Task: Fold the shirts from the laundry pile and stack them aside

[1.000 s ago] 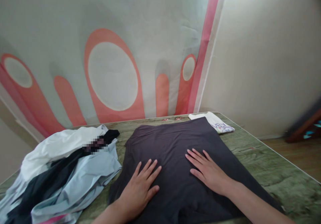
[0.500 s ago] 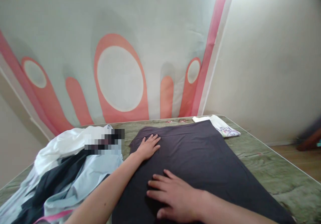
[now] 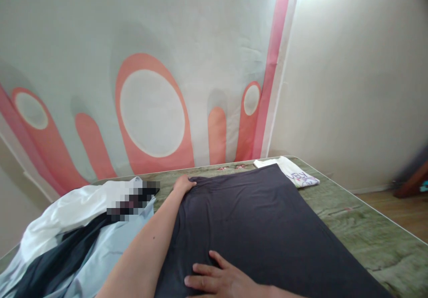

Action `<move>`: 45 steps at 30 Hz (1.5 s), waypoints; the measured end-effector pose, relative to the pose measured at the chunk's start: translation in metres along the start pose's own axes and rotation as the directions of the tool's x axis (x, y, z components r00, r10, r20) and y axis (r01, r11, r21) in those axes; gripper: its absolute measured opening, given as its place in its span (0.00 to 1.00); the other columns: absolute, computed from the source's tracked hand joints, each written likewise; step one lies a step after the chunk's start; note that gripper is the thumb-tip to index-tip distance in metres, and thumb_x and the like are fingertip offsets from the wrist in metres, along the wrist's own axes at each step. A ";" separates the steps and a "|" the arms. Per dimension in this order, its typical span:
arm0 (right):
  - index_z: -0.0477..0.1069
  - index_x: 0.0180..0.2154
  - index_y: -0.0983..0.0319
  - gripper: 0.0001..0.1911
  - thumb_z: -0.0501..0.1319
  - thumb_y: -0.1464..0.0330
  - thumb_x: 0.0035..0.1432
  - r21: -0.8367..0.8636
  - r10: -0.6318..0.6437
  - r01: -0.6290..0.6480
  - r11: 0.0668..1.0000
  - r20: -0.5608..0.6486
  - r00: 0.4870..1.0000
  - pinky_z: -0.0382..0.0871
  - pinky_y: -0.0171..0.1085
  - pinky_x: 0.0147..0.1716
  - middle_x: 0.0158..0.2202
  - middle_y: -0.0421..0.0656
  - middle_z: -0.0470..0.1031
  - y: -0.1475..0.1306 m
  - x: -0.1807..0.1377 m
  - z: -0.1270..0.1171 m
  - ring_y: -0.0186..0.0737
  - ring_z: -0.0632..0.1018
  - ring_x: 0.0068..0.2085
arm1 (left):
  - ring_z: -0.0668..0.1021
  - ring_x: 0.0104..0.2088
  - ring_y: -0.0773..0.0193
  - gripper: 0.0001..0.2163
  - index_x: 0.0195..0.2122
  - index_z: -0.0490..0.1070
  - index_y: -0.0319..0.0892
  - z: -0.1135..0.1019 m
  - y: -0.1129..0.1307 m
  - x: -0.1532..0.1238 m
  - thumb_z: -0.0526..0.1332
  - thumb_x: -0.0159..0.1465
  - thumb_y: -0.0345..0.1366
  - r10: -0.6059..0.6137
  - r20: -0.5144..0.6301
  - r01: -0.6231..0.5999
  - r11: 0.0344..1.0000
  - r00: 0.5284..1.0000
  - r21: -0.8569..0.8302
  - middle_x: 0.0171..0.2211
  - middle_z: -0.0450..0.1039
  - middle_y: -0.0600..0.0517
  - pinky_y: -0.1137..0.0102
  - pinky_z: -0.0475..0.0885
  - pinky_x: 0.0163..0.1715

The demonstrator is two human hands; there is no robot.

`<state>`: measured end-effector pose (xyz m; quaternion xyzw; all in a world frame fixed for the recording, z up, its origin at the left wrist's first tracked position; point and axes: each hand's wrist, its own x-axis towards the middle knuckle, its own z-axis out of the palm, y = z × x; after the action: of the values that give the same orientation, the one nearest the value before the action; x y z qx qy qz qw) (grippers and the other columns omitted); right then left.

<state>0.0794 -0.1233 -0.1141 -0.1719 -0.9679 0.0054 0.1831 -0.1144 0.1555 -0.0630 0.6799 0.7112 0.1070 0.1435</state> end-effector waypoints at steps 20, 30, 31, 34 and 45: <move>0.58 0.60 0.52 0.21 0.41 0.58 0.70 -0.002 0.023 -0.023 1.000 0.018 1.000 0.54 0.52 0.62 0.65 0.36 0.59 -0.002 0.001 -0.009 0.38 0.57 0.66 | 0.78 0.39 0.60 0.11 0.35 0.77 0.44 -0.039 0.009 -0.106 0.65 0.49 0.31 0.639 0.299 -0.561 0.768 0.709 -0.309 0.35 0.79 0.56 0.71 0.70 0.41; 0.57 0.62 0.54 0.26 0.45 0.52 0.67 0.306 0.083 -0.124 0.944 0.143 0.986 0.42 0.56 0.64 0.65 0.43 0.58 -0.010 0.003 -0.030 0.42 0.54 0.67 | 0.78 0.39 0.57 0.21 0.51 0.70 0.41 -0.001 -0.010 -0.113 0.63 0.57 0.41 0.428 0.005 -0.428 0.903 0.904 -0.036 0.39 0.77 0.48 0.70 0.68 0.39; 0.57 0.62 0.53 0.26 0.45 0.52 0.67 0.316 0.087 -0.131 0.940 0.148 0.985 0.41 0.56 0.64 0.65 0.43 0.59 -0.010 0.003 -0.030 0.42 0.54 0.67 | 0.78 0.38 0.58 0.20 0.49 0.71 0.41 0.001 -0.010 -0.113 0.64 0.56 0.41 0.408 0.007 -0.407 0.913 0.913 -0.023 0.36 0.77 0.49 0.70 0.68 0.37; 0.57 0.62 0.53 0.26 0.45 0.53 0.68 0.330 0.091 -0.136 0.934 0.147 0.985 0.41 0.56 0.64 0.65 0.43 0.58 -0.010 0.004 -0.031 0.42 0.54 0.67 | 0.78 0.32 0.59 0.16 0.43 0.73 0.42 0.005 -0.008 -0.114 0.63 0.57 0.44 0.360 0.011 -0.359 0.933 0.933 -0.013 0.29 0.76 0.52 0.72 0.66 0.30; 0.58 0.61 0.53 0.23 0.48 0.56 0.68 0.200 0.070 -0.081 0.976 0.061 0.996 0.45 0.53 0.65 0.65 0.40 0.60 -0.007 0.001 -0.020 0.38 0.55 0.66 | 0.78 0.28 0.63 0.04 0.32 0.72 0.45 -0.011 0.014 -0.081 0.63 0.55 0.35 0.350 -0.041 -0.351 0.935 0.936 -0.044 0.25 0.75 0.56 0.74 0.66 0.28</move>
<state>0.0837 -0.1304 -0.0949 -0.1889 -0.9597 0.1152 0.1734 -0.1028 0.0757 -0.0430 0.7900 0.5779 0.1598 0.1280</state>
